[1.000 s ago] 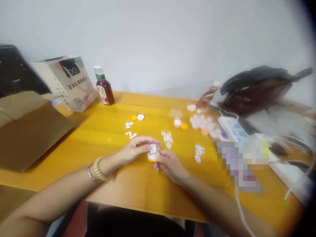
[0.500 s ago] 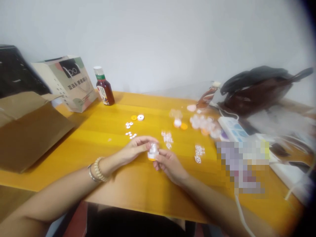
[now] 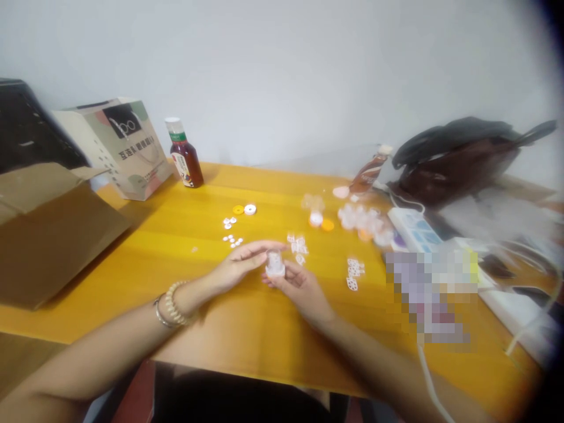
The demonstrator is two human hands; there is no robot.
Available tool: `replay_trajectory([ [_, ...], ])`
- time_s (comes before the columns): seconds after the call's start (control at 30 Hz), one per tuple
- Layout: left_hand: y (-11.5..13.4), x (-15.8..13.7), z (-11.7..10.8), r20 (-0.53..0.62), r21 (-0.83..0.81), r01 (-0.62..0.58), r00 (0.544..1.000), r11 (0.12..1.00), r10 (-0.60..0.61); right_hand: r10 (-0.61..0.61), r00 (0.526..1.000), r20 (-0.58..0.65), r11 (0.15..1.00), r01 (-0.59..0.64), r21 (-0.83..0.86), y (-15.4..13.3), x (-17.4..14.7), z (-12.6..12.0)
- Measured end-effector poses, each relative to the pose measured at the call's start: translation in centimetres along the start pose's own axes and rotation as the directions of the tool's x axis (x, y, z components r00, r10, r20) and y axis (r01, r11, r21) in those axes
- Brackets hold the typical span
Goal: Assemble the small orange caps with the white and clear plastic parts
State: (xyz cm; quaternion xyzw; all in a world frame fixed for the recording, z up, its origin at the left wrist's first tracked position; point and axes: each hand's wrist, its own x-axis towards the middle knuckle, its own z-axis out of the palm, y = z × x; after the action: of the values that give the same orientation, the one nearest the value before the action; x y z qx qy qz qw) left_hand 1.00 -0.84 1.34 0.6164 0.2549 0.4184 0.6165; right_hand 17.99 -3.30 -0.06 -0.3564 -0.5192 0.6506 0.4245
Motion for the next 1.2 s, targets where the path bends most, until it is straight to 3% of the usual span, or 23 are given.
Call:
replay_trajectory([
  [0.13,0.1,0.0,-0.2,-0.035,0.193,-0.06,0.997,0.979,0.068,-0.11,0.986,-0.123,0.993,0.102,-0.068,0.5,0.3,-0.1],
  [0.27,-0.6,0.2,-0.3,-0.094,0.348,-0.044,0.992,0.937,0.082,-0.178,0.975,-0.134,0.978,0.16,-0.135,1.3,0.4,-0.5],
  [0.47,-0.7,0.2,0.2,-0.132,0.269,-0.006,0.99,0.963,0.043,-0.241,0.96,-0.142,0.945,0.199,-0.258,1.6,0.6,-0.9],
  [0.6,-0.6,0.2,0.1,-0.127,0.301,-0.017,0.99,0.953,0.058,-0.168,0.975,-0.144,0.977,0.146,-0.153,0.9,0.4,-0.6],
  [0.7,-0.4,0.2,-0.3,-0.081,0.459,-0.098,0.985,0.883,0.151,-0.085,0.988,-0.127,0.995,0.078,-0.055,0.2,0.2,-0.2],
  [0.87,0.4,-0.1,-0.7,0.087,0.733,-0.225,0.967,0.643,0.239,-0.107,0.986,-0.128,0.993,0.099,-0.063,0.3,-0.2,0.0],
  [1.07,0.8,-0.2,-0.5,-0.048,0.826,-0.033,0.991,0.563,0.128,-0.227,0.971,-0.081,0.961,0.21,-0.179,1.5,-0.1,-0.2],
  [1.2,0.6,-0.1,-0.7,-0.106,0.821,0.044,0.992,0.569,0.076,-0.156,0.987,-0.046,0.983,0.15,-0.107,1.3,0.1,0.0],
])
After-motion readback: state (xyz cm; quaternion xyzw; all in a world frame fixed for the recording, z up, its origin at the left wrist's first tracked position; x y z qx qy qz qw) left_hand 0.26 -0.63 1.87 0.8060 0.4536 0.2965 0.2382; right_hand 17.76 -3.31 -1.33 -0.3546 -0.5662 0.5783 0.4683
